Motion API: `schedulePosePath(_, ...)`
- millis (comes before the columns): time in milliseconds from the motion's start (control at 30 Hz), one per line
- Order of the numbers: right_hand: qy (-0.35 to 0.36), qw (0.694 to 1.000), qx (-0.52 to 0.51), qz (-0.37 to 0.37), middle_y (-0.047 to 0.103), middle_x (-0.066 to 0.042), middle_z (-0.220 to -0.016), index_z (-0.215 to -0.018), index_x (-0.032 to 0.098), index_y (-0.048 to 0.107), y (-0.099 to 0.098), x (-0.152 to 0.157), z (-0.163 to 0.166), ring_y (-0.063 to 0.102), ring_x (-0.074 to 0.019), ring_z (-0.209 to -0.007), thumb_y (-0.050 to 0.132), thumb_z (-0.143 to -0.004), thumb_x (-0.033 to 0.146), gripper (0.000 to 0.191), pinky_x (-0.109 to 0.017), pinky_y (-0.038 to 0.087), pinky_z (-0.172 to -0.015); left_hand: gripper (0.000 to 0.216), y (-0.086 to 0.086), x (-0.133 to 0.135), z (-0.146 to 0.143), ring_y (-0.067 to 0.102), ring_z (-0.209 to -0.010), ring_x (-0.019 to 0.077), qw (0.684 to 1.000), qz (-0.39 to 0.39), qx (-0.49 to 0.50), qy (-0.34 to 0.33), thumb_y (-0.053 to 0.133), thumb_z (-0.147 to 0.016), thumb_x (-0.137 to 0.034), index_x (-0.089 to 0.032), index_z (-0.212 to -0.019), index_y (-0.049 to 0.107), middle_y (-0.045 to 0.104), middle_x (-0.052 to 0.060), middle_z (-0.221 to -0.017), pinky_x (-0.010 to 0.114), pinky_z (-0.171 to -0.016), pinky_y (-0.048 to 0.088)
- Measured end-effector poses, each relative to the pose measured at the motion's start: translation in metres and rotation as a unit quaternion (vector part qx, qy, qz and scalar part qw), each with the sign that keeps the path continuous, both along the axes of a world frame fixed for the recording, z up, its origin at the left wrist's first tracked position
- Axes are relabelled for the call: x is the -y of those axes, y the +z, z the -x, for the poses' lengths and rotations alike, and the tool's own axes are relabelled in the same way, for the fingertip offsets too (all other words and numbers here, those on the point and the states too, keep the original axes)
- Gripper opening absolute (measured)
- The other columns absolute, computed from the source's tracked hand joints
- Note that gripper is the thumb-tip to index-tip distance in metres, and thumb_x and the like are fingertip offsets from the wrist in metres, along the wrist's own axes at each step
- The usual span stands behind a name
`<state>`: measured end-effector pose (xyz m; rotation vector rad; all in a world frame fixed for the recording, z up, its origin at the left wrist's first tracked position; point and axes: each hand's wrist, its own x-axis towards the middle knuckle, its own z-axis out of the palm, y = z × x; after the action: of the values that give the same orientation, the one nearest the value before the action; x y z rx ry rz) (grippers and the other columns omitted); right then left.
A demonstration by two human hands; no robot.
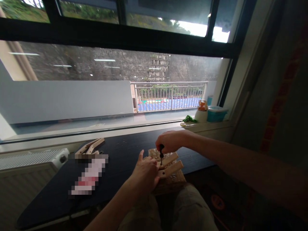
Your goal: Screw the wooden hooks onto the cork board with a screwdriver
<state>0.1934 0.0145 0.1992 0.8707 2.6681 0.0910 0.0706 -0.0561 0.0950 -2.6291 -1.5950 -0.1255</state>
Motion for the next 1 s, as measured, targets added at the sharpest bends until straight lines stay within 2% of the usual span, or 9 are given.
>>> schedulePosePath(167, -0.009, 1.000, -0.008, -0.006, 0.069, -0.009, -0.095, -0.099, 0.014, 0.068, -0.007, -0.002, 0.002, 0.060, -0.0197, -0.085, 0.052, -0.074, 0.016, 0.030, -0.026, 0.040, -0.066, 0.020, -0.006, -0.001, 0.001, 0.057, -0.096, 0.0264, 1.000, -0.013, 0.006, -0.007, 0.052, -0.078, -0.027, -0.017, -0.085, 0.068, 0.068, 0.009, -0.093, 0.058, -0.105, 0.012)
schedulePosePath(400, -0.058, 0.997, -0.051, -0.029, 0.068, -0.014, -0.095, -0.099, 0.010, 0.067, -0.024, -0.015, -0.004, 0.061, -0.0222, -0.084, 0.047, -0.081, 0.035, 0.037, -0.028, 0.041, -0.064, 0.023, -0.002, 0.000, -0.001, 0.057, -0.095, 0.0295, 1.000, 0.001, -0.006, -0.009, 0.053, -0.077, -0.026, -0.016, -0.090, 0.069, 0.068, 0.011, -0.092, 0.064, -0.102, 0.011)
schedulePosePath(500, -0.074, 0.995, -0.060, -0.042, 0.068, -0.016, -0.094, -0.100, 0.010, 0.068, -0.024, -0.015, -0.002, 0.062, -0.0248, -0.083, 0.045, -0.081, 0.043, 0.044, -0.029, 0.041, -0.060, 0.025, 0.000, 0.000, -0.002, 0.058, -0.095, 0.0293, 1.000, 0.003, -0.004, -0.002, 0.053, -0.077, -0.026, -0.016, -0.093, 0.069, 0.068, 0.012, -0.094, 0.062, -0.102, 0.015)
schedulePosePath(567, -0.068, 0.995, -0.063, -0.039, 0.069, -0.013, -0.093, -0.099, 0.013, 0.068, -0.020, -0.013, 0.000, 0.062, -0.0242, -0.081, 0.047, -0.079, 0.046, 0.044, -0.029, 0.040, -0.058, 0.025, 0.001, 0.000, -0.002, 0.058, -0.095, 0.0291, 1.000, 0.009, -0.001, 0.000, 0.053, -0.076, -0.025, -0.016, -0.093, 0.068, 0.068, 0.012, -0.094, 0.062, -0.102, 0.017)
schedulePosePath(633, -0.044, 0.997, -0.067, -0.024, 0.069, -0.008, -0.093, -0.099, 0.017, 0.068, -0.015, -0.010, 0.000, 0.061, -0.0206, -0.079, 0.051, -0.076, 0.043, 0.038, -0.026, 0.040, -0.058, 0.025, 0.000, 0.000, -0.001, 0.058, -0.094, 0.0290, 1.000, 0.010, -0.002, -0.001, 0.052, -0.076, -0.025, -0.016, -0.093, 0.069, 0.068, 0.012, -0.094, 0.062, -0.101, 0.018)
schedulePosePath(767, -0.008, 0.998, -0.068, 0.012, 0.070, -0.002, -0.088, -0.095, 0.019, 0.070, -0.005, -0.005, 0.000, 0.060, -0.0133, -0.073, 0.056, -0.071, 0.022, 0.028, -0.021, 0.038, -0.058, 0.025, -0.003, -0.002, 0.000, 0.058, -0.094, 0.0289, 1.000, 0.000, -0.005, -0.002, 0.052, -0.076, -0.027, -0.016, -0.091, 0.069, 0.067, 0.012, -0.094, 0.061, -0.101, 0.018)
schedulePosePath(867, -0.020, 0.997, -0.077, 0.014, 0.070, -0.005, -0.086, -0.091, 0.016, 0.071, -0.008, -0.007, 0.001, 0.059, -0.0155, -0.075, 0.056, -0.069, 0.017, 0.026, -0.023, 0.038, -0.060, 0.024, -0.004, -0.003, -0.001, 0.059, -0.093, 0.0286, 1.000, 0.001, -0.008, -0.006, 0.051, -0.078, -0.027, -0.016, -0.090, 0.069, 0.067, 0.011, -0.094, 0.062, -0.102, 0.016)
schedulePosePath(1000, -0.072, 0.990, -0.123, 0.006, 0.070, -0.010, -0.084, -0.088, 0.013, 0.071, -0.023, -0.015, 0.003, 0.060, -0.0193, -0.075, 0.057, -0.070, 0.023, 0.025, -0.027, 0.038, -0.062, 0.023, -0.003, -0.003, -0.001, 0.058, -0.095, 0.0290, 1.000, 0.005, -0.003, -0.012, 0.052, -0.078, -0.025, -0.017, -0.093, 0.068, 0.068, 0.011, -0.095, 0.063, -0.102, 0.013)
